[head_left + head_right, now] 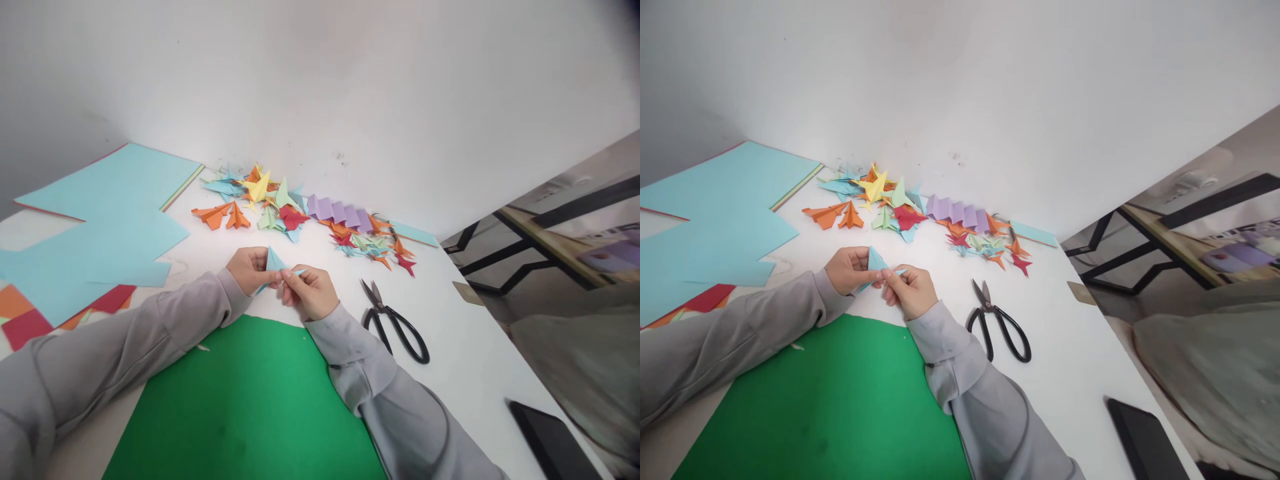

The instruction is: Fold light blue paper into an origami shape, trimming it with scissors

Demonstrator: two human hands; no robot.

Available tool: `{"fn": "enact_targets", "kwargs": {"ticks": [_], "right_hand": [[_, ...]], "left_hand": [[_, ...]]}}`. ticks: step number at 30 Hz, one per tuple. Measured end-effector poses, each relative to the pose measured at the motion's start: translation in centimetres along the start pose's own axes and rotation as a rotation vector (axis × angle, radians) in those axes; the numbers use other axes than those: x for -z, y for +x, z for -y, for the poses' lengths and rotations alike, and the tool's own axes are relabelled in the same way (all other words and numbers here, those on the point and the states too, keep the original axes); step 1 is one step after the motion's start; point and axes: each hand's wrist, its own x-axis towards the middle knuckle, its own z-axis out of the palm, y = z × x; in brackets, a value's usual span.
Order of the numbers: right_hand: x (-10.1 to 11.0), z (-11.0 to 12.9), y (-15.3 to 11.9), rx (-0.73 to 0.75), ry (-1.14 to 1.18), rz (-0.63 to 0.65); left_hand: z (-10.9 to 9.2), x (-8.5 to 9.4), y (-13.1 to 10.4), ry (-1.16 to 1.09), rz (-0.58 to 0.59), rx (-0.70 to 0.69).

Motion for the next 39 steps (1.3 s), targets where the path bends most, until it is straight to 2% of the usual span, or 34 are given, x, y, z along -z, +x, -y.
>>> {"fn": "enact_targets", "kwargs": {"ticks": [6,15,22,26,29,35,39], "right_hand": [[0.02,0.39,-0.19,0.03,-0.077,-0.026],[-0.07,0.63,-0.06,-0.105,0.067,-0.104],[-0.09,0.35,-0.07,-0.016,-0.005,-0.019],[0.1,0.19,-0.05,0.024,-0.027,-0.042],[0.1,0.18,-0.04,0.018,-0.019,-0.07],[-0.25,0.43,-0.09,-0.004,0.01,-0.058],[-0.09,0.63,-0.13,0.024,-0.011,-0.14]], "left_hand": [[-0.08,-0.13,-0.04,0.033,0.016,-0.004],[-0.18,0.17,0.05,-0.019,-0.027,0.054],[0.15,0.22,0.1,-0.062,0.024,0.06],[0.46,0.31,0.23,-0.123,0.01,0.063],[0.34,0.33,0.18,-0.066,-0.018,0.061],[-0.04,0.27,0.04,0.026,0.011,0.063],[0.01,0.18,0.1,-0.021,-0.026,0.111]]}}
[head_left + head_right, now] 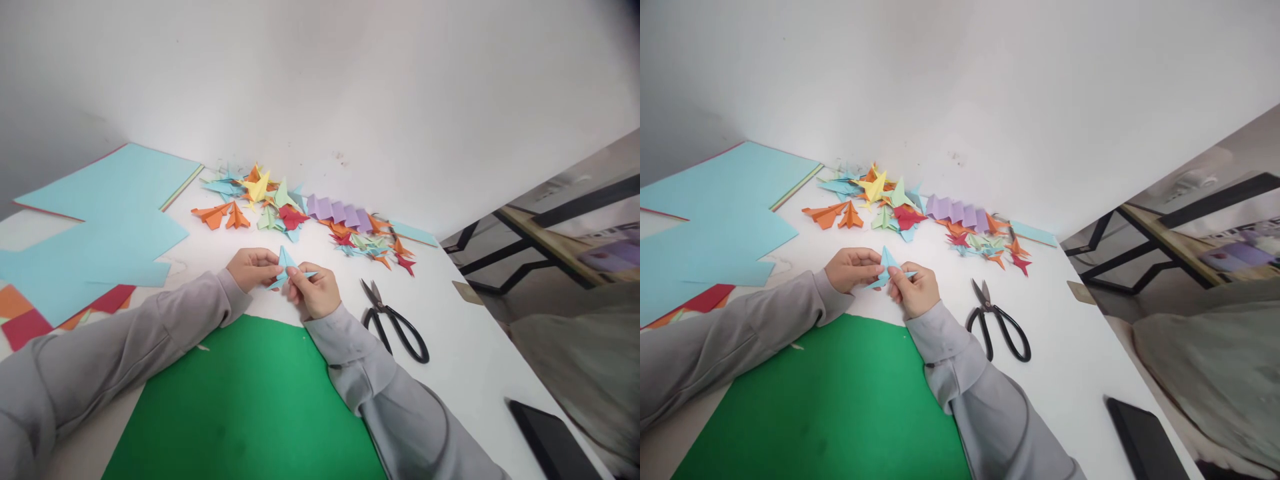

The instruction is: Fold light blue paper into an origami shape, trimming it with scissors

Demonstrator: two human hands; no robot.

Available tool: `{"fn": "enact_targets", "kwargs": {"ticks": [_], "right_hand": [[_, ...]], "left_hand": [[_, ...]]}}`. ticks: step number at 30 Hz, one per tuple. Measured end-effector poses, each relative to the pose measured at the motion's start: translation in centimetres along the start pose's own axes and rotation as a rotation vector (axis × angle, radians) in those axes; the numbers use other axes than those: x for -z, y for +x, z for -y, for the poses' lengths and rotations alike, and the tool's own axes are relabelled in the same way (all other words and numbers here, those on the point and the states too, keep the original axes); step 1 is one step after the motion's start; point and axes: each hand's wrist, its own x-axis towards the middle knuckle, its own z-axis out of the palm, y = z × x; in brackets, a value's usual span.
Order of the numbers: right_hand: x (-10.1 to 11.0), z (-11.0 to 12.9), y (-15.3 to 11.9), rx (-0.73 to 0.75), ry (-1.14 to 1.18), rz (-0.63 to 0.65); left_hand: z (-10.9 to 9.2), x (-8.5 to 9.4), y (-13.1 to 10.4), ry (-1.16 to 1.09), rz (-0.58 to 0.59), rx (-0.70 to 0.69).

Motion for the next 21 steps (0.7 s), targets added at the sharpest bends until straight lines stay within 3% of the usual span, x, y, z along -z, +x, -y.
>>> {"fn": "enact_targets", "kwargs": {"ticks": [4,10,21], "right_hand": [[0.27,-0.09,0.21,0.011,0.023,-0.071],[0.14,-0.41,0.47,0.013,0.113,-0.066],[-0.07,-0.35,0.36,-0.009,0.141,-0.13]], "left_hand": [[0.02,0.03,0.03,-0.022,0.009,0.023],[-0.14,0.03,-0.13,0.021,0.042,0.01],[0.24,0.21,0.35,0.048,-0.077,-0.059]]}}
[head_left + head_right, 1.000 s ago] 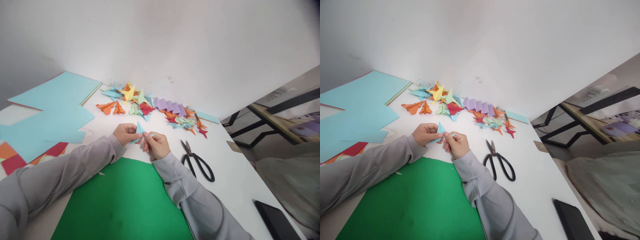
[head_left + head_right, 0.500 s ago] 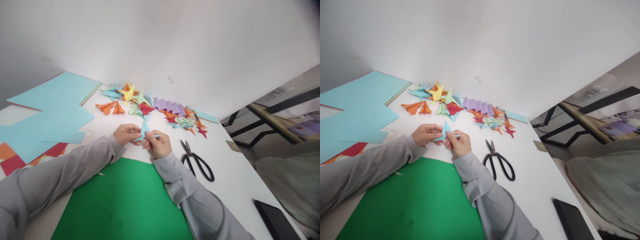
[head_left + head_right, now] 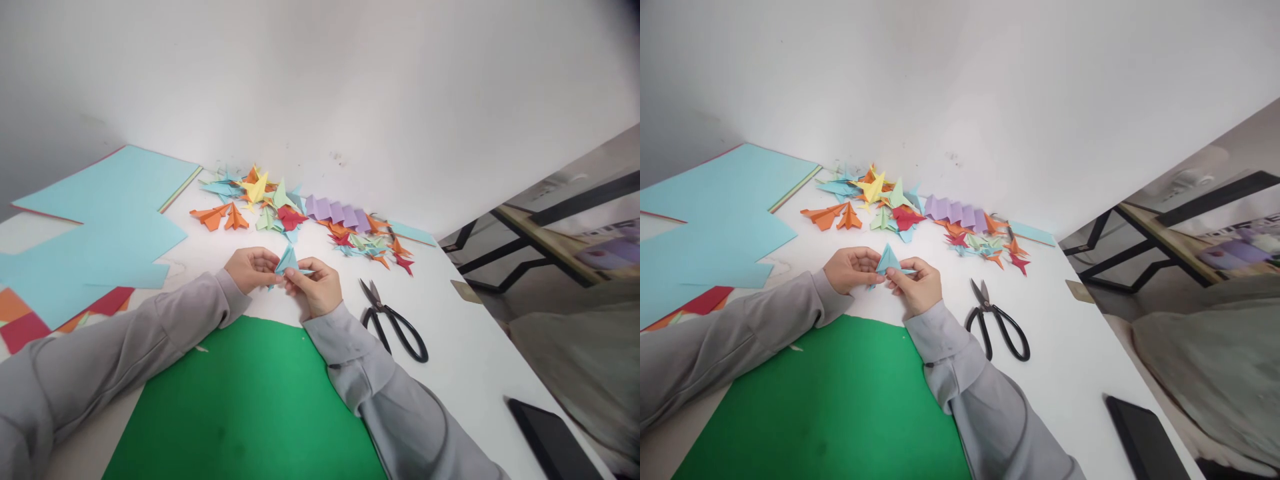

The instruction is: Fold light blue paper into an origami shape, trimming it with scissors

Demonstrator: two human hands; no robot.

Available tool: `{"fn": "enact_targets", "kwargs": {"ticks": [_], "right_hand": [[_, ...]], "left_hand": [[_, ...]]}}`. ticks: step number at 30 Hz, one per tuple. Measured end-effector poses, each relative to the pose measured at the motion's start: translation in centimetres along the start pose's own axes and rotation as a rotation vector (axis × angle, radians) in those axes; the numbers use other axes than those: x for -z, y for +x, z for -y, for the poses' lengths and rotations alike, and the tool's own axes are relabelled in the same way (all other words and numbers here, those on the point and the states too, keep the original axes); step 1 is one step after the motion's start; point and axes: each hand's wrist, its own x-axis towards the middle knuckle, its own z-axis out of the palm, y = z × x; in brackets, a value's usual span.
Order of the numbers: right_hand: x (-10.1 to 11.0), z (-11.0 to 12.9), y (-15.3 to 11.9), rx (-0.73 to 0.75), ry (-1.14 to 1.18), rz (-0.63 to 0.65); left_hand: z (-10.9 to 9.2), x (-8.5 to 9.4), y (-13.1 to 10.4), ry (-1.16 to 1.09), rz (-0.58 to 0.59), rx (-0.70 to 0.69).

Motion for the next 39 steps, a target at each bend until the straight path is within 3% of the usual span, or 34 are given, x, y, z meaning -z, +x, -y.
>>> {"fn": "enact_targets", "kwargs": {"ticks": [12,20,34,39], "right_hand": [[0.11,0.25,-0.29,-0.04,-0.055,0.141],[-0.19,0.34,-0.2,-0.037,-0.096,0.045],[-0.12,0.25,-0.08,-0.024,-0.075,0.08],[-0.15,0.02,0.05,-0.004,-0.086,0.09]], "left_hand": [[-0.23,-0.27,-0.16,0.024,-0.069,-0.019],[-0.07,-0.31,-0.32,0.057,-0.083,-0.061],[0.09,-0.41,-0.51,0.086,-0.062,-0.108],[0.6,-0.73,-0.75,0.158,-0.017,-0.201]]}}
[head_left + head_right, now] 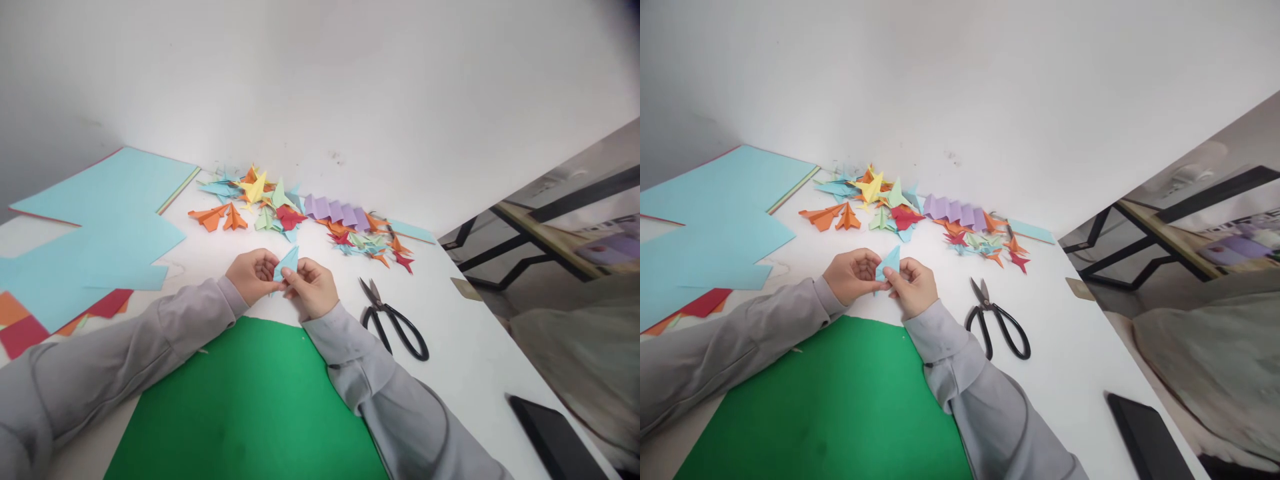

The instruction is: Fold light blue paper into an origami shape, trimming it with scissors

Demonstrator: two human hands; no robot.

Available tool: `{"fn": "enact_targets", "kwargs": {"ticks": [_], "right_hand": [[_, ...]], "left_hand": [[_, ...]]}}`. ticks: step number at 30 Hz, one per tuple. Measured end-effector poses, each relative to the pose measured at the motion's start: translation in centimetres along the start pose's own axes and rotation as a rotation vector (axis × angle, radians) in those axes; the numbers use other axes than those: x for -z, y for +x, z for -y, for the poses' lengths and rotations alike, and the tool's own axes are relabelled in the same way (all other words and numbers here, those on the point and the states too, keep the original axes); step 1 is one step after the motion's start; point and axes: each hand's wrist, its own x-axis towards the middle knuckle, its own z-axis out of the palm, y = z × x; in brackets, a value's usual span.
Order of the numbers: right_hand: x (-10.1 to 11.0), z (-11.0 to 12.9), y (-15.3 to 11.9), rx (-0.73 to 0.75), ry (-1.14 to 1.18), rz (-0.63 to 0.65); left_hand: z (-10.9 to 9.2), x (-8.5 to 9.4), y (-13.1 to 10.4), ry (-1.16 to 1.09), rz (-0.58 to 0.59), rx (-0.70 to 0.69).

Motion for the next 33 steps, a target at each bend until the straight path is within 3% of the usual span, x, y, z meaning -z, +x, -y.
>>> {"fn": "enact_targets", "kwargs": {"ticks": [7,14,33], "right_hand": [[0.2,0.1,0.1,0.008,0.031,0.035],[1.5,-0.5,0.9,-0.026,0.138,0.101],[1.8,-0.9,1.1,-0.037,0.119,0.145]], "left_hand": [[-0.1,0.0,-0.3,0.065,0.038,-0.051],[-0.7,0.2,-0.5,-0.112,0.148,-0.007],[-0.8,0.2,-0.3,-0.096,0.109,0.019]]}}
